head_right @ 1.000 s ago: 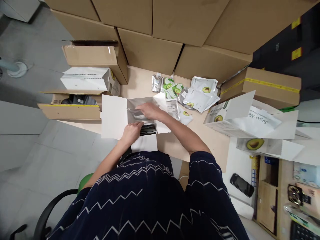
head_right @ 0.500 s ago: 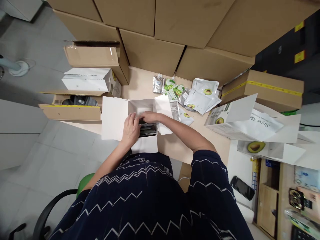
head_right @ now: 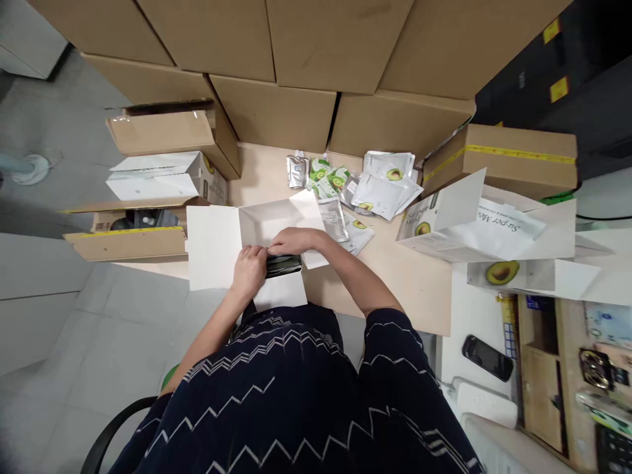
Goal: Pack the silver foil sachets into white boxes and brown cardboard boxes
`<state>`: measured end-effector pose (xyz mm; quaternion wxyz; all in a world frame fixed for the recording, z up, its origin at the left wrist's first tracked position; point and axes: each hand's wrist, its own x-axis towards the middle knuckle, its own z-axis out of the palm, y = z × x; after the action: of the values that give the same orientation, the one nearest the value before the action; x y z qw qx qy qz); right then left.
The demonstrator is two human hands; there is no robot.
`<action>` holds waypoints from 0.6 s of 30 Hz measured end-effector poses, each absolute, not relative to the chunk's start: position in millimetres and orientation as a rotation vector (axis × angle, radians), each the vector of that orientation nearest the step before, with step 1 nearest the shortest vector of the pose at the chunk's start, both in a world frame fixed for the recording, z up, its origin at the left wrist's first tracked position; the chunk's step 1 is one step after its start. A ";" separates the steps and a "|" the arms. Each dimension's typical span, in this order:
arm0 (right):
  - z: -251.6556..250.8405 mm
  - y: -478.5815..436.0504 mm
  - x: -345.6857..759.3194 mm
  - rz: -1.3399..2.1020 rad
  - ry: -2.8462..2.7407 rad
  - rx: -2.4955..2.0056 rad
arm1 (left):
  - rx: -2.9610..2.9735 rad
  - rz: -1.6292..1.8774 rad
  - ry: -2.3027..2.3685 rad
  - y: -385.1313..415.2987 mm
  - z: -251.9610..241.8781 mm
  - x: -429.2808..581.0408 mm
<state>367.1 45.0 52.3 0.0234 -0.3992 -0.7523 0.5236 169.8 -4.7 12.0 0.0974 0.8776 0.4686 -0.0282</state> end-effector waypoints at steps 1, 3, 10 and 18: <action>53.0 43.1 380.0 1.652 -2.124 -1.232 | 2.602 -0.080 1.387 -4.5 11.2 169.6; 48.4 40.8 411.1 1.543 -1.680 -1.313 | 2.609 -0.061 1.397 -4.3 9.2 169.4; -41.0 14.8 479.0 0.762 -1.468 -2.054 | 2.596 -0.052 1.388 -4.3 9.5 169.8; -99.4 -29.5 444.7 0.630 -1.993 -2.332 | 2.610 -0.064 1.377 -4.6 12.0 170.0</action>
<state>444.7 -29.5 -99.4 0.0047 -0.7446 -0.6364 0.2012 170.0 -4.6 12.0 0.0949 0.8802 0.4644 -0.0215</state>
